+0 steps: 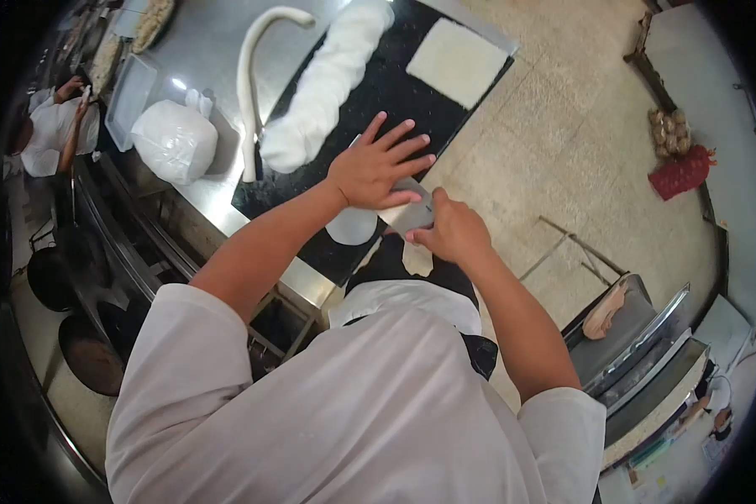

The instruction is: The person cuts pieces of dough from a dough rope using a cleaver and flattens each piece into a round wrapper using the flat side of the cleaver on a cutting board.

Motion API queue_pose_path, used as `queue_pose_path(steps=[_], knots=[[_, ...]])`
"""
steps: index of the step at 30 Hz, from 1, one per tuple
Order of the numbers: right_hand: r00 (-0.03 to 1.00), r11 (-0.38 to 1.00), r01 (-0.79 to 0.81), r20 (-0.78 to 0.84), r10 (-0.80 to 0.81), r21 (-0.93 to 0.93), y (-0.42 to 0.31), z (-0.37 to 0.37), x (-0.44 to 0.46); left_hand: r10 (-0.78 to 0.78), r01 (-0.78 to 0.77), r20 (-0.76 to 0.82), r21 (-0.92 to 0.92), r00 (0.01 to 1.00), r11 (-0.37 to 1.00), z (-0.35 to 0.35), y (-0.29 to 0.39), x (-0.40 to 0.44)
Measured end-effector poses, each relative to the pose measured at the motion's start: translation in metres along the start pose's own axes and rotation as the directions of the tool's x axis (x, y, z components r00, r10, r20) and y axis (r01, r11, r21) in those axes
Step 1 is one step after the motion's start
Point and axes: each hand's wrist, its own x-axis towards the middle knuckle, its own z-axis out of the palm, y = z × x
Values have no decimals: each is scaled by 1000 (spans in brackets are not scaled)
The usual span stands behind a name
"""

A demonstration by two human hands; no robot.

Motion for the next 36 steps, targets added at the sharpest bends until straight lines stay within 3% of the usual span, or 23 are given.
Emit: queue_pose_path(steps=[2, 4, 6, 8, 12, 14, 17, 20, 21, 22, 23, 24, 25, 27, 28, 29, 30, 32, 33, 35, 36], knots=[[998, 997, 58, 1, -58, -47, -10, -7, 4, 3, -3, 1, 53, 1000, 999, -6, -18, 3], [995, 995, 93, -50, -91, 42, -15, 4, 5, 5, -5, -71, 3, 997, 1000, -7, -25, -2], [990, 979, 138, 19, -142, 148, 4, 50, -15, -37, 35, -39, -56, 999, 998, -3, 8, -38], [982, 969, 151, 84, -169, 194, 12, 73, -40, -49, 54, 99, -48, 994, 997, 2, 40, -70], [998, 969, -40, 60, 26, 242, 9, 56, -48, 94, -84, 66, -130, 993, 988, 15, 41, -39], [999, 986, -51, 20, 49, 158, 3, 24, -32, 82, -82, -36, 4, 996, 997, 12, 19, -10], [995, 999, -52, -86, 51, -2, -12, -4, -12, 74, -66, -137, 63, 988, 996, 8, -10, 14], [964, 1000, 8, -267, -11, -13, -17, 2, -10, 45, -7, -297, 127, 954, 992, -10, -23, 21], [966, 1000, -2, -260, -2, -17, -16, 13, -15, 12, 59, -391, 170, 920, 984, -23, -19, 19], [953, 998, -26, -299, 44, 62, -15, 29, -26, -2, 66, -389, 149, 921, 987, -32, -14, 10], [937, 990, -45, -337, 88, 136, -13, 43, -38, -265, 259, -243, -56, 933, 964, -41, -8, 2], [957, 983, -67, -268, 112, 170, -13, 58, -57, -478, 456, -57, -219, 876, 862, -48, -5, -5], [971, 976, -86, -202, 126, 198, -11, 74, -80, -531, 553, 158, -290, 833, 781, -54, -1, -16], [983, 986, -92, -142, 112, 142, 9, 100, -120, -327, 565, 566, -316, 757, 762, -42, 2, -41], [984, 991, -96, -144, 108, 92, 8, 102, -142, -362, 584, 496, -426, 789, 691, -46, 14, -59], [982, 993, -106, -151, 112, 46, 5, 98, -155, -465, 620, 418, -420, 781, 663, -44, 23, -70], [980, 994, -103, -165, 108, 38, 4, 87, -156, -465, 611, 403, -424, 788, 669, -43, 26, -80], [981, 980, -195, -17, 196, 36, 3, 70, -159, -683, 662, 223, -568, 696, 489, -39, 29, -101], [980, 980, -198, -18, 198, 37, 1, 64, -151, -681, 661, 224, -569, 697, 490, -33, 34, -109], [970, 987, -121, -197, 140, 109, -1, 42, -113, -779, 565, 41, -712, 626, 417, -25, 39, -115], [963, 992, -65, -255, 90, 106, -8, 31, -91, -781, 569, 41, -709, 623, 416, -25, 41, -114]])
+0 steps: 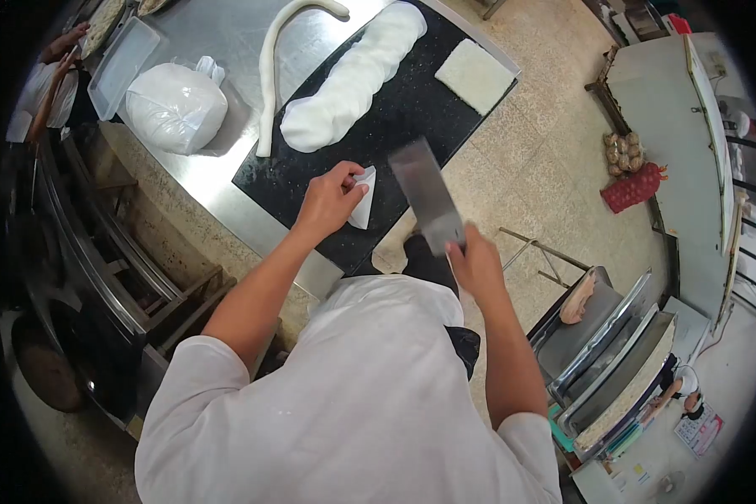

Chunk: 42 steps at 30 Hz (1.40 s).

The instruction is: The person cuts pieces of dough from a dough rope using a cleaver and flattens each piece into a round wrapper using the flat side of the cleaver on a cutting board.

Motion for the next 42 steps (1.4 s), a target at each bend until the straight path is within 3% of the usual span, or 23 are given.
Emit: queue_pose_path(steps=[4, 6, 8, 9, 11, 12, 14, 15, 17, 19, 21, 22, 24, 26, 28, 29, 31, 34, 36, 38, 40, 41, 42], knots=[[991, 988, 134, -27, -133, 72, -38, 34, 59, 31, -38, -100, -74, 995, 996, 6, -2, -17], [951, 963, 269, 158, -268, 16, -42, 55, 61, 67, -81, -143, -92, 987, 992, 4, 1, -29], [912, 950, 307, 268, -311, 57, -31, 54, 58, -50, 31, -61, -276, 997, 961, -10, 9, -36], [876, 943, 319, 353, -330, 91, -28, 51, 56, -54, 31, -81, -255, 995, 966, -16, 10, -35], [860, 935, 339, 366, -354, 109, -19, 38, 56, -60, -102, -305, -489, 950, 866, -23, 4, -31], [855, 938, 329, 388, -345, 110, -12, 31, 55, -64, -100, -317, -477, 946, 873, -29, 3, -27], [852, 944, 300, 406, -330, 138, 9, 17, 66, -297, -44, -427, -628, 854, 777, -47, -5, -4], [858, 954, 256, 418, -299, 156, 18, 11, 74, -300, -47, -442, -622, 845, 782, -54, -11, 8], [870, 951, 255, 388, -305, 175, 22, -15, 82, -451, 207, -430, -503, 782, 839, -63, -21, 24], [886, 949, 251, 351, -304, 189, 30, -40, 95, -455, 236, -464, -456, 760, 858, -61, -21, 22], [873, 854, 442, 86, -479, 273, 37, -59, 110, -434, 261, -523, -373, 733, 890, -61, -26, 16], [907, 863, 379, 53, -418, 333, 33, -74, 113, -434, 260, -530, -372, 729, 891, -62, -31, 11], [924, 788, 366, -93, -371, 496, 27, -90, 131, -124, 397, -726, 218, 677, 892, -67, -37, 6], [923, 731, 373, -151, -354, 572, 21, -89, 164, -124, 402, -780, 173, 614, 899, -67, -39, 9], [972, 483, 231, -177, -155, 844, 15, -70, 198, -56, 344, -680, 297, 731, 891, -73, -61, 14], [970, 487, 239, -182, -162, 840, 15, -63, 206, -22, 326, -690, 314, 724, 892, -74, -62, 18], [977, 454, -140, 49, 207, 880, 5, -56, 212, -32, 316, -704, 277, 709, 907, -81, -66, 26], [985, 408, -128, 69, 155, 904, -7, -49, 180, -41, 271, -733, 199, 679, 942, -97, -56, 21], [988, 523, -97, 20, 152, 847, -22, -39, 143, -69, 181, -654, 105, 753, 978, -109, -30, 2], [995, 733, 47, 31, -92, 679, -37, -28, 105, -12, 113, -629, 122, 777, 986, -107, -25, -29], [984, 860, 112, 66, -166, 498, -69, -15, 64, 35, 25, -503, 112, 864, 993, -99, -28, -61], [969, 939, 203, 79, -233, 279, -87, -8, 49, 39, 15, -497, 105, 867, 994, -93, -37, -71], [889, 884, 441, 58, -454, 152, -100, -1, 36, 150, -60, -482, 198, 863, 978, -81, -52, -81]])
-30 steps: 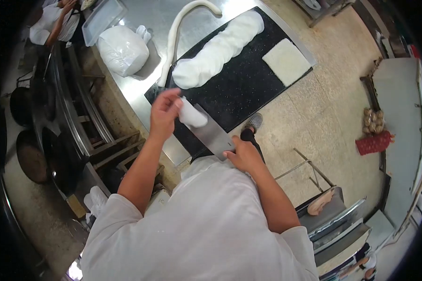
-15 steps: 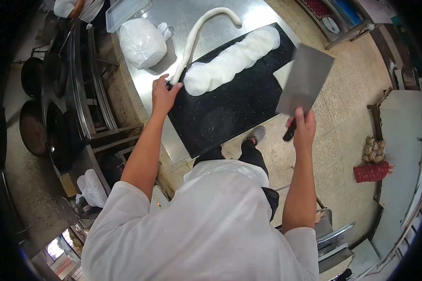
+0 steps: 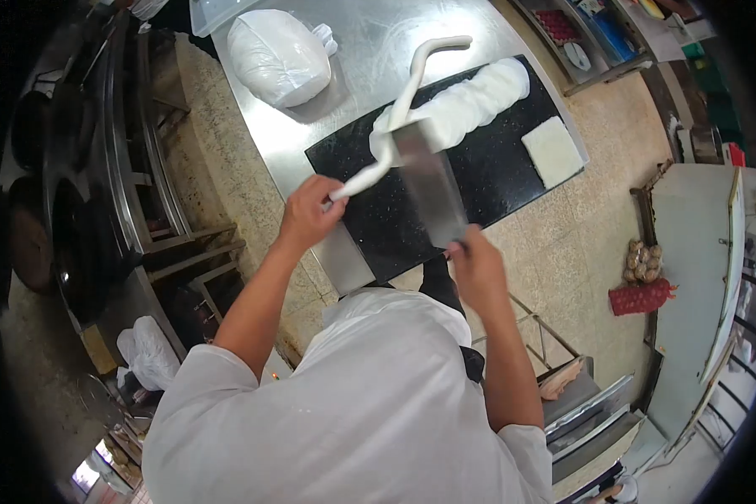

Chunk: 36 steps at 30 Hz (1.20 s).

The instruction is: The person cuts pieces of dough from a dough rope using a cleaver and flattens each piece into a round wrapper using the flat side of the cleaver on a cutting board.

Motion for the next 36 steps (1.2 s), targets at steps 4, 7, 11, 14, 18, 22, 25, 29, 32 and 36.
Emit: queue_pose_path(steps=[4, 7, 11, 14, 18, 22, 25, 29, 32, 36], knots=[[985, 896, 108, 165, -40, -430, -41, 59, -6, -14, 15, -15, 117, 1000, 993, 20, -21, -33], [955, 859, 163, 298, -13, -485, -37, 85, -1, -63, 60, 17, 123, 998, 991, 16, -19, -33], [962, 894, 104, 272, 20, -436, -26, 73, -7, -51, 49, 18, 103, 999, 994, 1, -15, -32], [953, 900, 109, 302, 25, -421, 8, 42, -21, -1, 2, -91, 11, 996, 1000, -4, -9, -30], [987, 997, -37, 153, 48, -72, 56, -5, -74, -169, -73, 482, 444, 860, 893, 16, 45, -19], [950, 930, -288, -54, 307, 228, 73, -59, -115, 322, -620, 600, 390, 732, 681, 94, 53, -32], [909, 897, 18, -381, 170, 442, 92, -86, -94, 331, -615, 643, 279, 690, 738, 134, 70, 2], [829, 802, 79, -486, 276, 592, 134, -88, 32, 343, -659, 674, 285, 654, 697, 160, 92, 34], [800, 598, -195, -226, 555, 777, 158, -77, 77, 346, -609, 611, 294, 712, 736, 171, 91, 41], [814, 664, -396, -93, 573, 634, 163, -59, 45, 304, -554, 619, 258, 724, 792, 169, 87, 43]])
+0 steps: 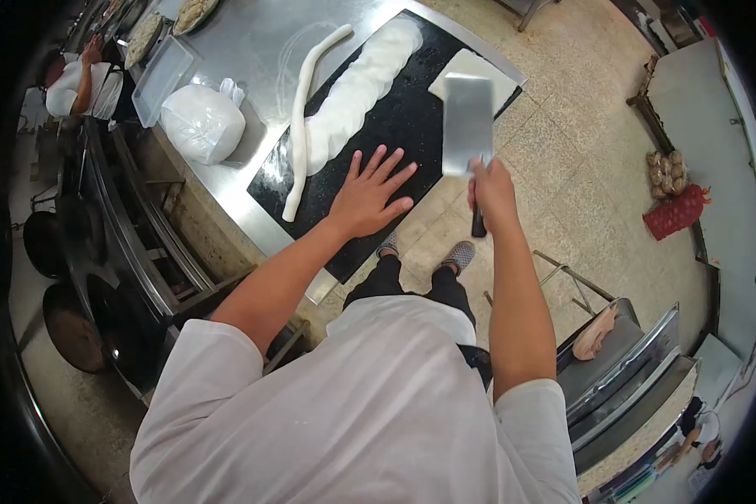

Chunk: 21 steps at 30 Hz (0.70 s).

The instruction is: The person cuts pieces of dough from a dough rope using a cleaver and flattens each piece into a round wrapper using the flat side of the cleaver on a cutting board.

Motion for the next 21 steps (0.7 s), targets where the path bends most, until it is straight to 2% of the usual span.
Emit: queue_pose_path(steps=[1, 2, 3, 4, 6, 7, 8, 10, 12, 13, 15, 16, 18, 19, 20, 21], knots=[[998, 976, 61, 35, -55, -210, 10, 2, -20, -8, 8, 6, -4, 1000, 1000, -5, 2, -1], [991, 905, 127, 82, -102, -407, 19, 5, -44, 11, -15, -71, -54, 997, 998, -16, 7, 0], [971, 890, 152, 234, -53, -429, 28, 10, -69, 25, -40, -145, -103, 989, 994, -21, 8, -2], [925, 877, 181, 379, 2, -445, 34, 17, -91, 15, -30, -135, -107, 991, 994, -17, 5, -10], [807, 806, 398, 586, -80, -439, 72, 41, -106, 253, -256, 149, -1, 956, 967, -3, -2, -32], [808, 807, 394, 585, -75, -440, 72, 49, -98, 292, -287, 38, -95, 956, 953, -3, -1, -34], [836, 785, 378, 545, -61, -492, 71, 55, -86, 300, -296, 35, -94, 953, 951, 0, -11, -19], [860, 781, 324, 510, -7, -535, 71, 60, -85, 298, -299, 70, -6, 952, 954, -4, -17, -9], [840, 794, 313, 542, 24, -521, 33, 53, -51, 314, -319, 86, 57, 945, 946, -10, -25, 16], [845, 792, 326, 534, 0, -516, 14, 50, -36, 307, -308, 20, 69, 951, 949, -10, -30, 29], [873, 662, 296, 477, 106, -688, -9, 49, -25, 285, -282, -69, 57, 956, 958, -11, -38, 53], [876, 665, 297, 473, 96, -685, -2, 50, -31, 294, -290, -70, 64, 953, 955, -10, -36, 51], [875, 717, 323, 483, 23, -618, 32, 47, -55, 347, -347, -1, 8, 938, 938, -3, -27, 40], [860, 710, 334, 509, 40, -620, 48, 42, -76, 412, -413, 97, -10, 906, 911, 0, -19, 17], [852, 758, 369, 522, -44, -538, 66, 41, -106, 466, -464, 178, -59, 866, 884, 0, -11, -8], [844, 797, 403, 519, -133, -451, 74, 44, -120, 508, -488, 181, -143, 842, 861, 3, -5, -20]])
